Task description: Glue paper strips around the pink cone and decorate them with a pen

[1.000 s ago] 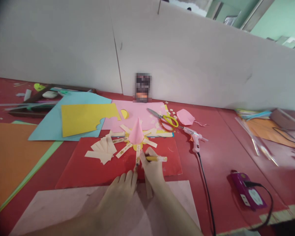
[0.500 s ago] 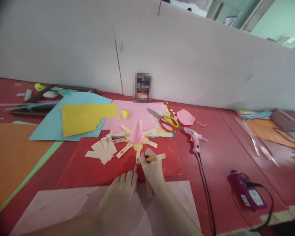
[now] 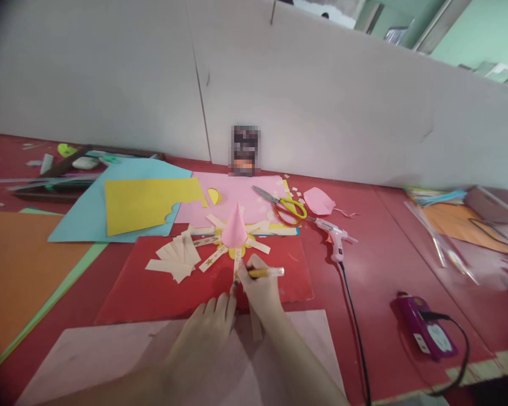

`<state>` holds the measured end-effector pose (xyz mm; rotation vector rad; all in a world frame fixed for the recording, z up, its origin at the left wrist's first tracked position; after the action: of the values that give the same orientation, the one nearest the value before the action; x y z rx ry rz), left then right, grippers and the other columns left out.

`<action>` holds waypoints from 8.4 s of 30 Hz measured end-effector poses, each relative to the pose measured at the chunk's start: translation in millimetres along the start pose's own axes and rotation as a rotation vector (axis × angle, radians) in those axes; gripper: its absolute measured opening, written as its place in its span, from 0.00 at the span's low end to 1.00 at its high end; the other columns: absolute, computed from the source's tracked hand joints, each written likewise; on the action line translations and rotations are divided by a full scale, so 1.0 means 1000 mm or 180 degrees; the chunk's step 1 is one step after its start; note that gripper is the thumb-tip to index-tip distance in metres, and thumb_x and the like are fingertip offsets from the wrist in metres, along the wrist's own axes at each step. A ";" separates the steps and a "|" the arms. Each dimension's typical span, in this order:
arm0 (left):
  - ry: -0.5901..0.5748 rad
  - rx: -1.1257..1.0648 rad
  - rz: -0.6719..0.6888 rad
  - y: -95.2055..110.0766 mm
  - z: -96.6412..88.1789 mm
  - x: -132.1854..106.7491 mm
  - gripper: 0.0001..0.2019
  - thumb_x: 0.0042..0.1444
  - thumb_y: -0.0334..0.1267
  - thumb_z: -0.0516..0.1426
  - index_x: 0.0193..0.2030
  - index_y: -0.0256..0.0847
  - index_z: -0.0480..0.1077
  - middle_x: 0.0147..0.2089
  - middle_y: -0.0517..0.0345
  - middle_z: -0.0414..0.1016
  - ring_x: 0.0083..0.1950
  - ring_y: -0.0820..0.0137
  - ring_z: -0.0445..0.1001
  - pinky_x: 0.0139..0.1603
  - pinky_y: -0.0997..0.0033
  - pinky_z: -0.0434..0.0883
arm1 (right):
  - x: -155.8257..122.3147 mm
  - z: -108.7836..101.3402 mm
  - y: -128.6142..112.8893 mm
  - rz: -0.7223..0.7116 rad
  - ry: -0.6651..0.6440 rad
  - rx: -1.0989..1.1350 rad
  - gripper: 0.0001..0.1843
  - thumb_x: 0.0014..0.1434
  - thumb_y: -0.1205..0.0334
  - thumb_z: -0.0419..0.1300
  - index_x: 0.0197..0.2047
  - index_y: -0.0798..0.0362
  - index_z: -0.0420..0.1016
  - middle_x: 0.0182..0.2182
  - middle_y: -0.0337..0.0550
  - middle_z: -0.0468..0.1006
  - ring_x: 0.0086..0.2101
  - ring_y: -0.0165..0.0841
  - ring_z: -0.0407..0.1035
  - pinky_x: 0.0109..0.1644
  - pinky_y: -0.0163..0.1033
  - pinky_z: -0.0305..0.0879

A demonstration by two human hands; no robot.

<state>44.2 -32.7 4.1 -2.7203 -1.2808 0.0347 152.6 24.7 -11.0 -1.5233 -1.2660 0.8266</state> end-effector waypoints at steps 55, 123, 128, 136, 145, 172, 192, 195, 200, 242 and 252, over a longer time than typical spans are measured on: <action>-0.0053 0.0010 -0.0001 -0.001 0.002 0.000 0.17 0.49 0.32 0.52 0.47 0.29 0.68 0.33 0.48 0.68 0.30 0.63 0.68 0.30 0.64 0.66 | -0.001 -0.002 -0.004 0.0021 0.0068 0.0006 0.18 0.54 0.54 0.53 0.18 0.50 0.52 0.11 0.28 0.56 0.14 0.23 0.52 0.19 0.30 0.51; 0.0694 -0.0739 -0.0364 -0.068 -0.045 0.048 0.11 0.62 0.35 0.47 0.37 0.40 0.70 0.34 0.57 0.72 0.37 0.67 0.72 0.33 0.69 0.67 | 0.016 -0.036 0.003 0.0108 0.0666 0.0880 0.20 0.54 0.51 0.57 0.20 0.50 0.53 0.09 0.26 0.56 0.12 0.22 0.52 0.17 0.30 0.48; 0.1844 -0.1301 -0.1157 -0.121 -0.091 0.075 0.08 0.58 0.40 0.53 0.40 0.41 0.69 0.40 0.57 0.71 0.39 0.69 0.70 0.40 0.70 0.66 | 0.022 -0.045 0.008 0.0194 0.0926 0.1096 0.20 0.53 0.51 0.58 0.19 0.50 0.53 0.08 0.26 0.56 0.12 0.22 0.51 0.17 0.30 0.45; 0.1181 -0.1502 -0.0998 -0.112 -0.073 0.110 0.09 0.56 0.43 0.55 0.34 0.40 0.69 0.40 0.57 0.72 0.42 0.67 0.71 0.44 0.66 0.64 | 0.024 -0.046 0.009 0.0295 0.1072 0.1265 0.20 0.52 0.52 0.58 0.19 0.50 0.53 0.07 0.26 0.55 0.11 0.22 0.48 0.16 0.30 0.41; 0.1451 -0.1330 -0.0866 -0.117 -0.093 0.115 0.08 0.56 0.41 0.52 0.32 0.40 0.69 0.37 0.56 0.73 0.41 0.66 0.70 0.51 0.62 0.62 | 0.022 -0.059 0.000 0.0252 0.1405 0.1310 0.19 0.53 0.54 0.58 0.19 0.51 0.55 0.08 0.26 0.56 0.12 0.22 0.50 0.17 0.29 0.45; 0.0480 -0.1627 -0.0637 -0.114 -0.066 0.116 0.09 0.57 0.41 0.49 0.34 0.42 0.68 0.43 0.57 0.75 0.48 0.64 0.71 0.62 0.48 0.41 | 0.023 -0.057 0.007 0.0340 0.1493 0.1430 0.19 0.52 0.54 0.59 0.19 0.51 0.55 0.08 0.26 0.55 0.12 0.22 0.48 0.18 0.31 0.43; 0.1773 -0.1845 -0.0893 -0.112 -0.070 0.073 0.13 0.60 0.36 0.48 0.52 0.42 0.61 0.51 0.52 0.66 0.54 0.66 0.64 0.54 0.64 0.62 | 0.023 -0.053 0.011 0.0434 0.1395 0.1254 0.20 0.52 0.50 0.59 0.20 0.51 0.54 0.09 0.26 0.53 0.12 0.21 0.47 0.16 0.30 0.42; 0.1315 -0.1599 -0.0479 -0.094 -0.050 0.054 0.10 0.61 0.34 0.46 0.44 0.41 0.65 0.43 0.54 0.70 0.47 0.66 0.68 0.47 0.64 0.66 | 0.024 -0.046 0.012 0.0406 0.1205 0.1251 0.21 0.51 0.48 0.59 0.20 0.50 0.54 0.09 0.25 0.51 0.12 0.21 0.46 0.15 0.30 0.41; 0.0488 -0.0947 0.0169 -0.059 -0.007 0.031 0.14 0.61 0.31 0.44 0.50 0.38 0.65 0.49 0.51 0.70 0.47 0.64 0.70 0.45 0.63 0.68 | 0.023 -0.028 0.003 0.0086 0.0573 0.1056 0.20 0.51 0.48 0.59 0.21 0.51 0.56 0.10 0.27 0.57 0.13 0.23 0.52 0.18 0.30 0.49; -0.0026 0.0050 0.0350 -0.029 0.014 0.010 0.25 0.51 0.21 0.43 0.57 0.30 0.62 0.58 0.44 0.65 0.51 0.58 0.68 0.45 0.58 0.69 | 0.020 0.000 0.002 -0.0352 -0.0286 0.0236 0.12 0.56 0.54 0.55 0.26 0.49 0.59 0.18 0.33 0.67 0.20 0.27 0.64 0.24 0.32 0.60; 0.0022 0.0087 0.0379 -0.029 0.014 0.011 0.24 0.51 0.21 0.45 0.56 0.30 0.63 0.56 0.44 0.67 0.50 0.58 0.69 0.44 0.59 0.69 | 0.018 -0.002 0.000 -0.0460 -0.0188 -0.0026 0.15 0.56 0.54 0.54 0.23 0.50 0.56 0.14 0.31 0.63 0.16 0.25 0.58 0.21 0.31 0.55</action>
<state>27.4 -4.4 -5.8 -2.7672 -1.1069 0.0541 159.1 41.8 -9.2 -1.4046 -1.4067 0.7781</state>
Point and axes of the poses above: each hand's wrist, its own x-axis towards the middle knuckle, its own z-axis out of the palm, y = z × x, the point moved 4 cm from there along x, towards the middle knuckle
